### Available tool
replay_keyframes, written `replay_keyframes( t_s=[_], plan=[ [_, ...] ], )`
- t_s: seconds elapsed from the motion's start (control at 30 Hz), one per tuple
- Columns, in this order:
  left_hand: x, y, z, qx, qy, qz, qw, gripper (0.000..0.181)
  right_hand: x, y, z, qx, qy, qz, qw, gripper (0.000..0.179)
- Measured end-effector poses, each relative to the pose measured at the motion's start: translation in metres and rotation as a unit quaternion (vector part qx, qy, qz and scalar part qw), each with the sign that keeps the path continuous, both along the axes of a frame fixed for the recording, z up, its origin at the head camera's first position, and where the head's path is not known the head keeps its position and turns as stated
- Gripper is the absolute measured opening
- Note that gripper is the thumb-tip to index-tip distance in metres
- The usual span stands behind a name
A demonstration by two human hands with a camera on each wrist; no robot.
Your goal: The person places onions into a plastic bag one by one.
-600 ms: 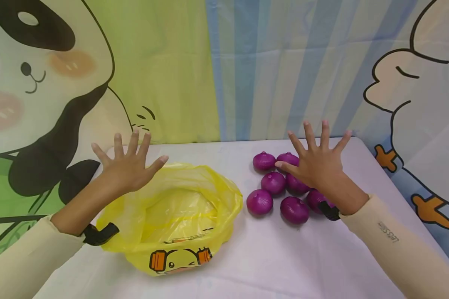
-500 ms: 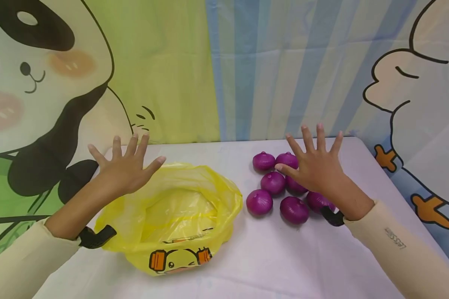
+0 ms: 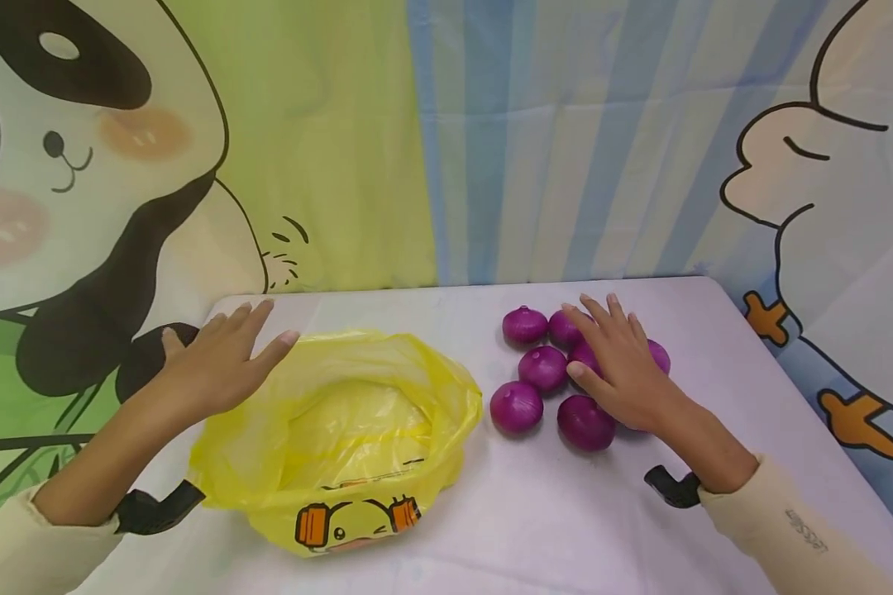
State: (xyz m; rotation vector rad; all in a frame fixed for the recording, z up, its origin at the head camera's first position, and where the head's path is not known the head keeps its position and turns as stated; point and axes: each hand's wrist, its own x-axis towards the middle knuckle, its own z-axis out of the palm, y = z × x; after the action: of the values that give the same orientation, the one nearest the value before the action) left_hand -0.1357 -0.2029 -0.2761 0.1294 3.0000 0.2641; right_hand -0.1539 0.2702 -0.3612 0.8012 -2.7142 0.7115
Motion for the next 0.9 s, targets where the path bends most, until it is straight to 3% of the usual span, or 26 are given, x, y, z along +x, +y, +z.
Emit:
replay_keyframes(
  t_s=[0.23, 0.43, 0.53, 0.63, 0.9],
  plan=[
    [0.009, -0.019, -0.012, 0.067, -0.01, 0.002, 0.9977, 0.082, 0.023, 0.006, -0.022, -0.138, -0.075, 0.014, 0.9875, 0.059],
    [0.014, -0.035, -0.022, 0.151, -0.03, -0.003, 0.9881, 0.081, 0.037, 0.009, -0.036, -0.198, -0.103, 0.011, 0.9748, 0.055],
    [0.014, -0.04, -0.025, 0.178, -0.048, 0.001, 0.9828, 0.085, 0.041, 0.011, -0.039, -0.215, -0.112, 0.012, 0.9701, 0.061],
    [0.014, -0.044, -0.03, 0.211, -0.056, 0.015, 0.9758, 0.085, 0.045, 0.012, -0.042, -0.215, -0.102, 0.005, 0.9712, 0.069],
    [0.014, -0.052, -0.052, 0.307, -0.072, 0.028, 0.9486, 0.08, 0.051, 0.009, -0.053, -0.214, -0.101, -0.011, 0.9715, 0.068]
  ],
)
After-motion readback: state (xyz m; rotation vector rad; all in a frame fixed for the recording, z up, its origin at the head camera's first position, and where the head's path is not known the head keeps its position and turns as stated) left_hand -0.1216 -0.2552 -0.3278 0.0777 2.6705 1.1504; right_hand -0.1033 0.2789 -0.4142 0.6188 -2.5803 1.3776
